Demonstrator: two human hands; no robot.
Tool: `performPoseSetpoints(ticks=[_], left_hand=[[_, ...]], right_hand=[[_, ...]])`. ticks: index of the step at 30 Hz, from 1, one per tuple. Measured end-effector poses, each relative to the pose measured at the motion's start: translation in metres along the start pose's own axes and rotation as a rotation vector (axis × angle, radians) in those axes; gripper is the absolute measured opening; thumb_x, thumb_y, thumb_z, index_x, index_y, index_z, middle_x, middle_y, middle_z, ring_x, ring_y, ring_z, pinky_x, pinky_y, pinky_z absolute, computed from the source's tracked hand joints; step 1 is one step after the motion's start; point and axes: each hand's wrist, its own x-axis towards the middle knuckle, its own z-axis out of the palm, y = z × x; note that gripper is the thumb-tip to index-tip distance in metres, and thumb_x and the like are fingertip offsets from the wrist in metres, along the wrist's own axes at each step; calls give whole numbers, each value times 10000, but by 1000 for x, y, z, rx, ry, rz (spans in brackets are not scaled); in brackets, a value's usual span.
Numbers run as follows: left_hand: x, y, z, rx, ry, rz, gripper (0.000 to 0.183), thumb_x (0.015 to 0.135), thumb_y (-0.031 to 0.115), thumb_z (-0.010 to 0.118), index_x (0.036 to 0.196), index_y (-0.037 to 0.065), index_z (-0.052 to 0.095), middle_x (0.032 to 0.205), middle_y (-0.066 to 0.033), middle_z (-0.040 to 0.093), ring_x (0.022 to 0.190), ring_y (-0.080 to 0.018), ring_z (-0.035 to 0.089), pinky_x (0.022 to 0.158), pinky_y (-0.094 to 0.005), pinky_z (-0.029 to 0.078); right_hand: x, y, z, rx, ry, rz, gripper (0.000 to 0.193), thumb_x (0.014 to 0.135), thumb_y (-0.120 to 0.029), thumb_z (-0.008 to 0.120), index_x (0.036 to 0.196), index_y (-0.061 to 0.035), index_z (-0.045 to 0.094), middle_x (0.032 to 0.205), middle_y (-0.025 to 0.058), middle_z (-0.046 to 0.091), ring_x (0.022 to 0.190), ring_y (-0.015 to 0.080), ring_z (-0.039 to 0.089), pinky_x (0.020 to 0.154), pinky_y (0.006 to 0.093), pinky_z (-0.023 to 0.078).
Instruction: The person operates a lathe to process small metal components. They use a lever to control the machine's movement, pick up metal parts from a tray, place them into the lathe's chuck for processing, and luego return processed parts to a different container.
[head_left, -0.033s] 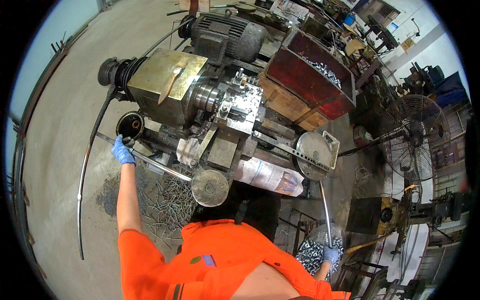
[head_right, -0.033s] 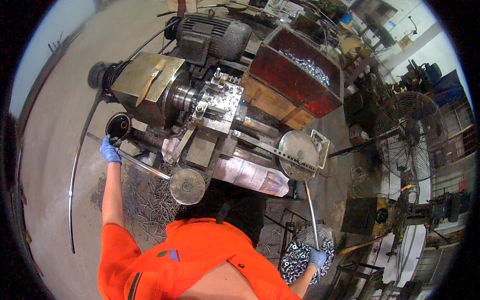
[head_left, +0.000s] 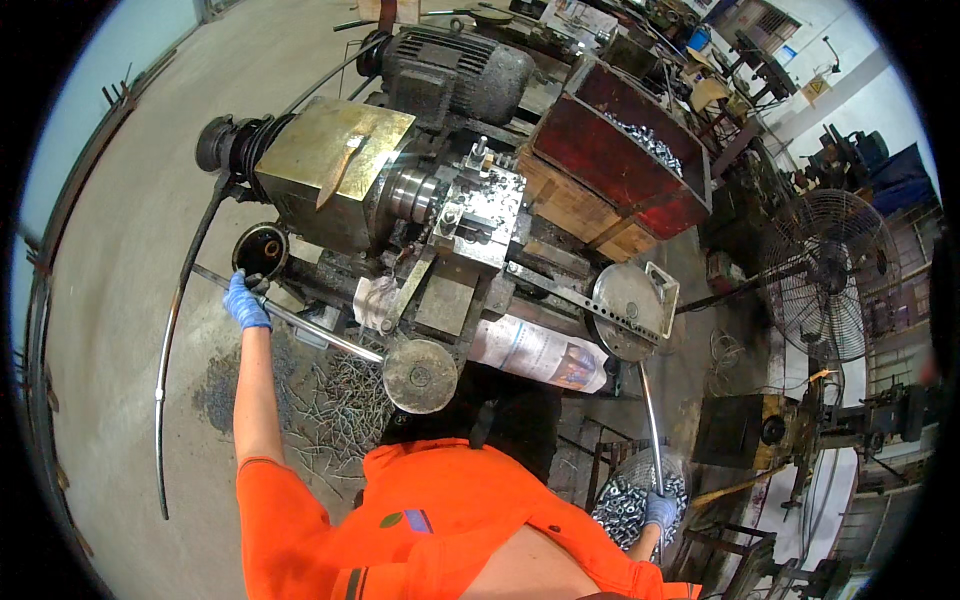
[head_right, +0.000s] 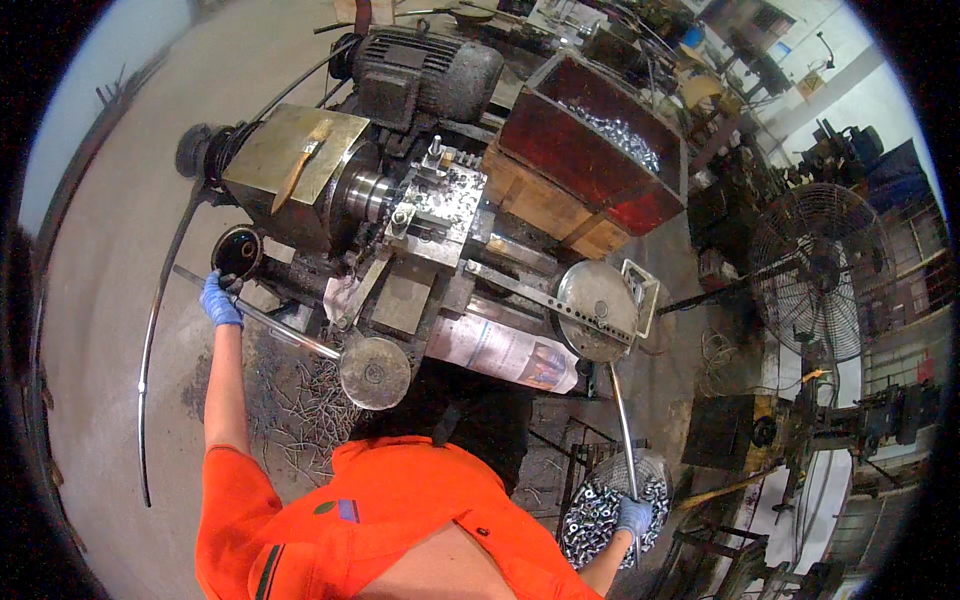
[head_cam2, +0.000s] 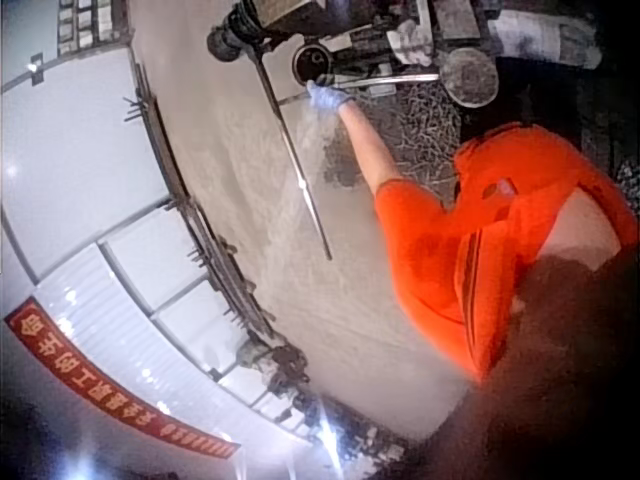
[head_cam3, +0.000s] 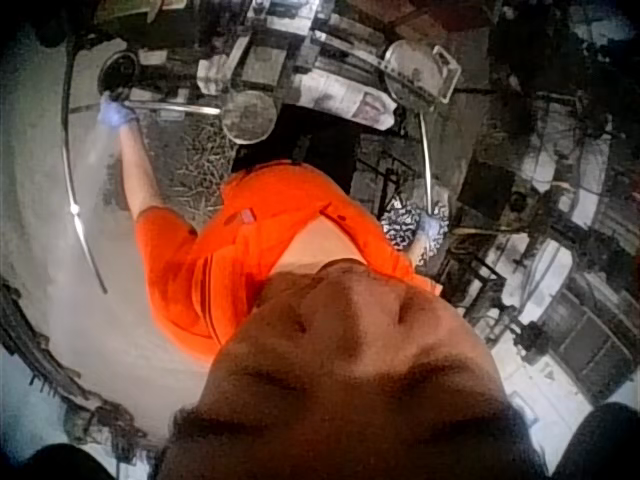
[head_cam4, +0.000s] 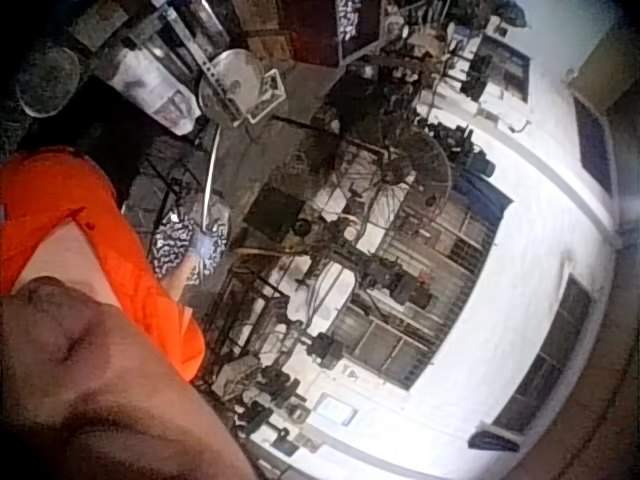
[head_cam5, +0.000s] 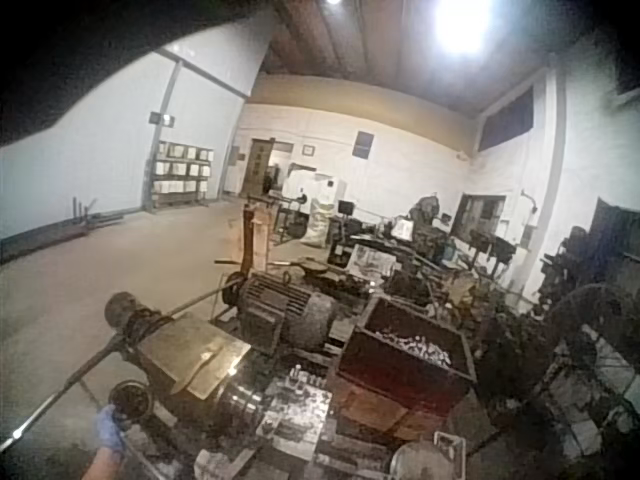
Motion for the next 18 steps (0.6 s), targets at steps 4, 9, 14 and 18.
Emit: performPoseSetpoints(ticks=[4,9,14,18], left_hand=[[-1,1,1,-15,-8,-7,177,800,110,582,857,-50,534,651,-178,614,425,-239,569,396,-313,515],[0,1,-1,-13,-11,-6,155,807,114,579,828,-36,549,654,-166,602,465,-251,572,455,-336,546],[3,0,-3,-6,-31,-33,161,811,123,578,831,-34,551,656,-159,601,488,-250,580,463,-335,548],[-1,1,-2,-14,-28,-11,176,809,130,580,837,-39,542,646,-165,612,446,-241,571,425,-319,522]], right_hand=[[5,8,8,1,41,43,420,603,-329,677,898,-30,665,898,215,644,877,338,620,805,389,475],[-2,3,4,29,40,48,422,580,-300,694,879,-6,654,899,216,643,884,343,614,805,382,470],[-7,1,1,44,59,54,421,577,-302,703,887,-21,660,900,212,645,872,348,617,794,389,475],[-14,-1,1,18,93,76,396,596,-333,709,897,-80,666,902,176,657,863,340,626,781,402,489]])
